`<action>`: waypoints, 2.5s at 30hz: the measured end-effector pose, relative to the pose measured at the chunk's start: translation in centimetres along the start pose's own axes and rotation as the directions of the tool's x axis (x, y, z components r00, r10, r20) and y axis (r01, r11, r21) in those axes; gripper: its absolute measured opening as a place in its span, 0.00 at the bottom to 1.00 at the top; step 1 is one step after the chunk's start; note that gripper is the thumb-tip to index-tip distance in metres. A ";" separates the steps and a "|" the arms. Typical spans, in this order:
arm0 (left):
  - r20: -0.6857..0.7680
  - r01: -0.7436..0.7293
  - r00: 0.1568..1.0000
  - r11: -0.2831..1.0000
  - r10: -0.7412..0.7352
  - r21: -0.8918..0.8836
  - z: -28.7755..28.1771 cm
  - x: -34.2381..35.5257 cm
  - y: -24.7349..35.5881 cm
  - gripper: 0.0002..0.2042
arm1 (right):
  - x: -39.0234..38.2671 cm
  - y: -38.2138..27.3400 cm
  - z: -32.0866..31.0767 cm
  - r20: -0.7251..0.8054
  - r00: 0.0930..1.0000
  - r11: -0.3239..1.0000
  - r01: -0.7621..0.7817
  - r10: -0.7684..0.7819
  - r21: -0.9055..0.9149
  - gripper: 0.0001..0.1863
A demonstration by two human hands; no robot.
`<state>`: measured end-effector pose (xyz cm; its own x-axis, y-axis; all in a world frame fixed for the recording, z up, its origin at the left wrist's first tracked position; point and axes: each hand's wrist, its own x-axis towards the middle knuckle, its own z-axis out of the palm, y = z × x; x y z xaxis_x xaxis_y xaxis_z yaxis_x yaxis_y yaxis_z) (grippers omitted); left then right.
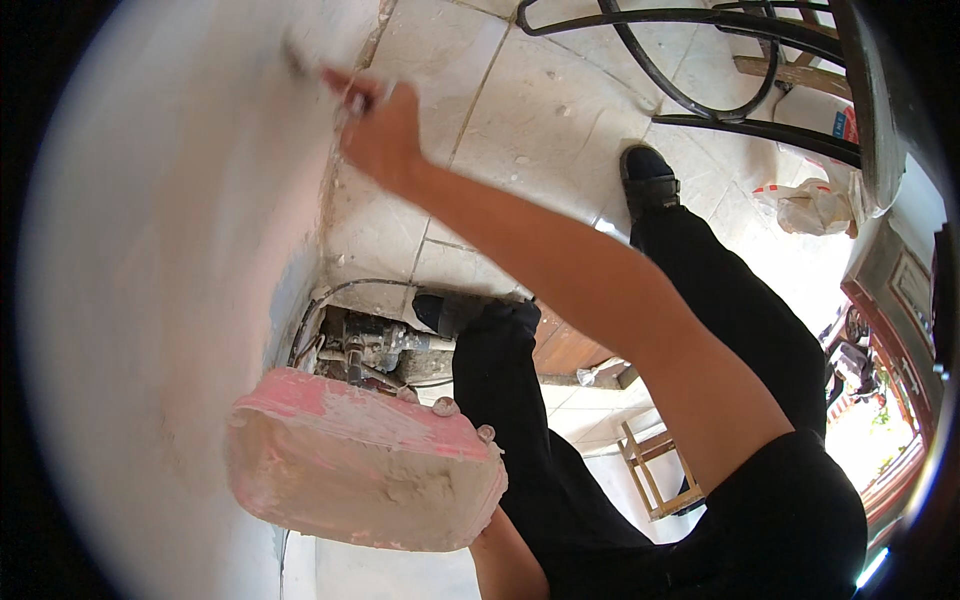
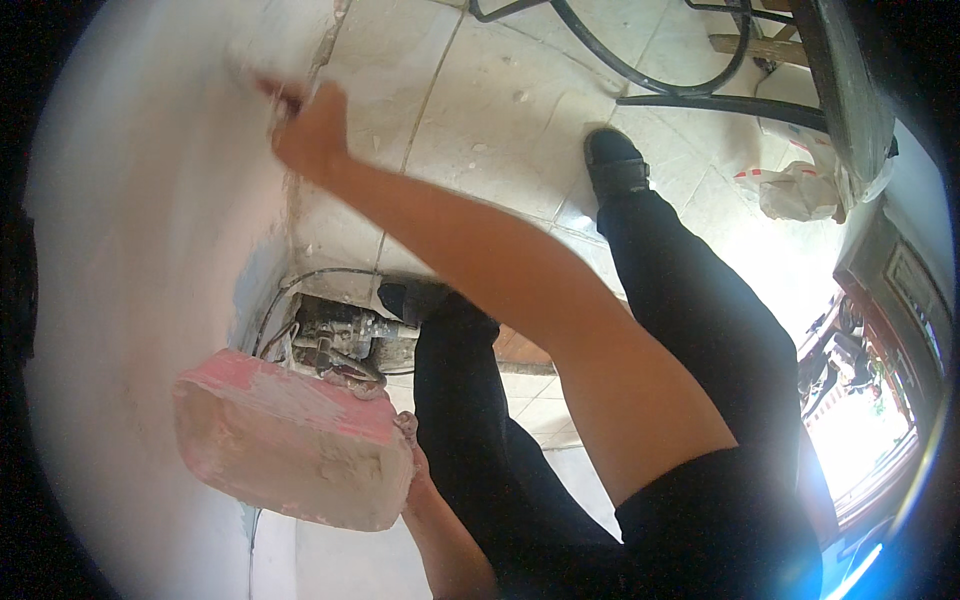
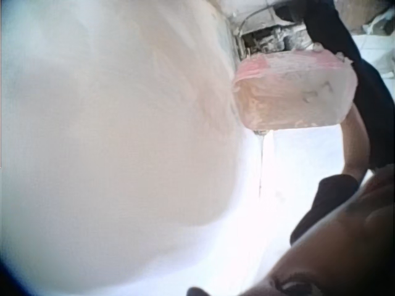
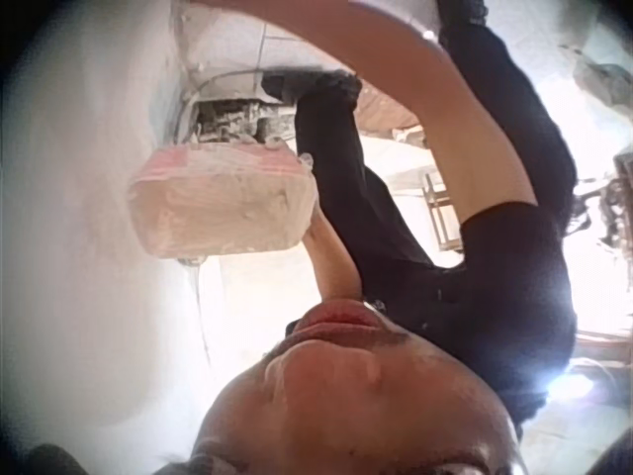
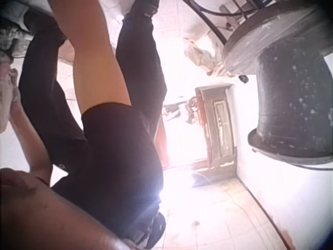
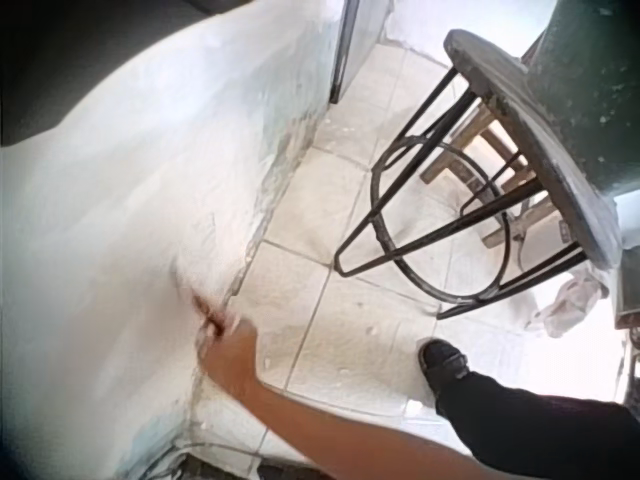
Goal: The person applies plaster to a wall using a putty knife and a hawk.
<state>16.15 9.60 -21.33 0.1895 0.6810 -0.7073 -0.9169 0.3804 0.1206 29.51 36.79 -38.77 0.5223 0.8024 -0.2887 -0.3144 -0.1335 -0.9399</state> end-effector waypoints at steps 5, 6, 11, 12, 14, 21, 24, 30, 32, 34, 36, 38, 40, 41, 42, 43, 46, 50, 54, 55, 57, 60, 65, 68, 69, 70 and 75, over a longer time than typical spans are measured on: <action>-0.024 0.011 1.000 1.000 -0.011 -0.007 0.2 -0.2 -0.2 0.31 | -6.2 -1.0 -0.8 0.293 0.920 0.965 -0.253 0.261 -0.064 0.20; -0.028 0.019 0.999 1.000 -0.020 -0.012 0.2 -0.1 -0.4 0.31 | -6.3 -0.5 -1.9 0.356 0.844 0.915 -0.361 0.402 -0.180 0.19; -0.012 0.021 1.000 1.000 -0.021 -0.011 0.8 -0.2 -0.1 0.31 | -1.6 3.5 -3.3 -0.102 0.995 1.000 0.001 -0.002 -0.015 0.05; -0.019 0.005 1.000 1.000 -0.005 -0.001 0.5 -0.4 0.4 0.31 | 0.3 2.1 -2.9 -0.247 0.950 0.978 -0.204 0.189 -0.037 0.07; -0.013 0.003 1.000 1.000 -0.003 -0.004 0.6 -0.1 0.3 0.31 | 5.1 -1.1 -3.1 -0.281 0.944 0.972 -0.118 0.174 0.204 0.07; -0.013 -0.004 1.000 1.000 0.004 0.027 0.6 -0.1 0.9 0.31 | 1.9 -3.2 4.9 -0.225 0.974 0.963 0.075 -0.015 0.260 0.20; -0.015 0.043 0.999 0.999 -0.042 0.006 -0.2 0.7 -0.6 0.31 | -2.2 -2.0 1.8 -0.058 0.998 0.993 0.039 -0.033 0.114 0.24; -0.021 0.038 0.999 0.999 -0.038 0.024 0.8 0.9 -0.3 0.31 | -0.8 4.3 -2.5 0.077 0.969 0.863 -0.244 0.234 0.442 0.07; -0.027 0.011 1.000 0.999 -0.010 0.030 0.5 0.6 0.4 0.31 | 2.3 1.8 -2.7 -0.177 0.983 0.984 0.067 -0.037 0.163 0.04; -0.019 0.018 1.000 0.999 -0.017 0.028 0.6 0.6 0.3 0.31 | 7.5 -0.9 -3.1 -0.376 0.893 0.966 -0.259 0.249 0.026 0.04; -0.010 0.048 0.999 0.999 -0.048 0.007 0.6 1.2 -0.6 0.31 | 13.6 0.2 -4.9 -0.306 0.891 0.939 0.290 -0.335 -0.183 0.13; -0.007 0.053 0.999 0.999 -0.053 0.009 0.5 1.2 -0.5 0.31 | 13.3 0.1 -3.2 -0.291 0.933 0.976 0.216 -0.210 -0.012 0.14; -0.016 0.029 0.999 0.999 -0.029 0.021 0.3 1.0 0.1 0.31 | 10.3 -0.4 -1.6 -0.182 0.980 0.994 -0.062 0.078 0.095 0.13; -0.011 0.019 1.000 0.999 -0.019 0.034 0.4 0.8 0.6 0.31 | 6.8 -1.5 -0.7 -0.116 0.964 0.971 -0.239 0.240 0.017 0.12; -0.007 0.022 1.000 0.999 -0.022 0.037 0.5 0.8 0.5 0.31 | 4.4 -1.3 -0.4 -0.085 0.996 0.992 -0.051 0.041 -0.116 0.15; -0.002 0.020 1.000 0.999 -0.020 0.038 0.6 0.7 0.6 0.31 | 1.0 -1.8 0.6 -0.102 0.995 0.992 0.005 -0.018 -0.128 0.17; 0.003 0.056 0.998 0.998 -0.056 0.017 -0.2 1.2 -0.4 0.31 | -4.8 -0.7 -0.5 0.138 0.988 0.998 -0.063 0.066 -0.029 0.23; -0.010 0.057 0.998 0.998 -0.056 0.024 0.1 1.1 -0.8 0.31 | -6.7 0.8 -1.5 0.338 0.815 0.866 -0.499 0.471 -0.002 0.20; 0.007 0.017 1.000 0.999 -0.018 0.037 0.6 0.9 0.1 0.31 | -2.6 2.1 -1.9 0.037 0.970 0.899 -0.237 0.241 0.367 0.05; 0.020 0.014 1.000 0.999 -0.015 0.033 0.8 1.0 0.1 0.31 | -0.3 2.1 -3.0 -0.083 0.972 0.952 -0.197 0.221 0.234 0.07; 0.041 0.054 0.998 0.998 -0.054 -0.010 -0.1 1.5 -1.1 0.31 | 5.2 0.4 -6.5 -0.152 0.987 0.981 -0.029 0.059 0.192 0.13; 0.037 0.025 0.999 1.000 -0.025 0.008 0.5 0.8 -0.3 0.31 | 7.1 -5.8 -3.9 -0.112 0.994 0.943 -0.018 -0.021 -0.333 0.14; 0.066 -0.005 0.998 1.000 0.005 0.006 0.9 0.5 -0.2 0.31 | -2.0 -5.5 1.2 0.091 0.996 0.982 0.018 -0.001 -0.189 0.16; 0.066 0.042 0.997 0.998 -0.039 -0.044 0.3 0.7 -2.0 0.31 | -9.1 -2.4 -0.9 0.503 0.853 0.978 -0.199 0.139 0.068 0.19; 0.058 0.034 0.998 0.999 -0.032 -0.042 0.3 0.7 -1.9 0.31 | -10.6 -4.3 -0.8 0.586 0.805 0.994 -0.105 0.090 -0.007 0.19; 0.062 0.034 0.998 0.998 -0.031 -0.046 0.4 0.9 -1.7 0.31 | -11.4 -5.0 -0.3 0.589 0.771 0.970 -0.177 0.242 -0.167 0.20; 0.089 0.017 0.996 0.998 -0.012 -0.061 0.0 0.7 -1.2 0.31 | -4.7 -3.0 -3.6 0.104 0.926 0.925 -0.372 0.364 0.079 0.08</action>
<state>17.39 9.64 -22.01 0.2306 0.7296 -0.6438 -0.9332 0.3531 0.0659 30.89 31.33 -35.29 0.2866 0.7546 -0.5902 -0.5482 -0.3761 -0.7470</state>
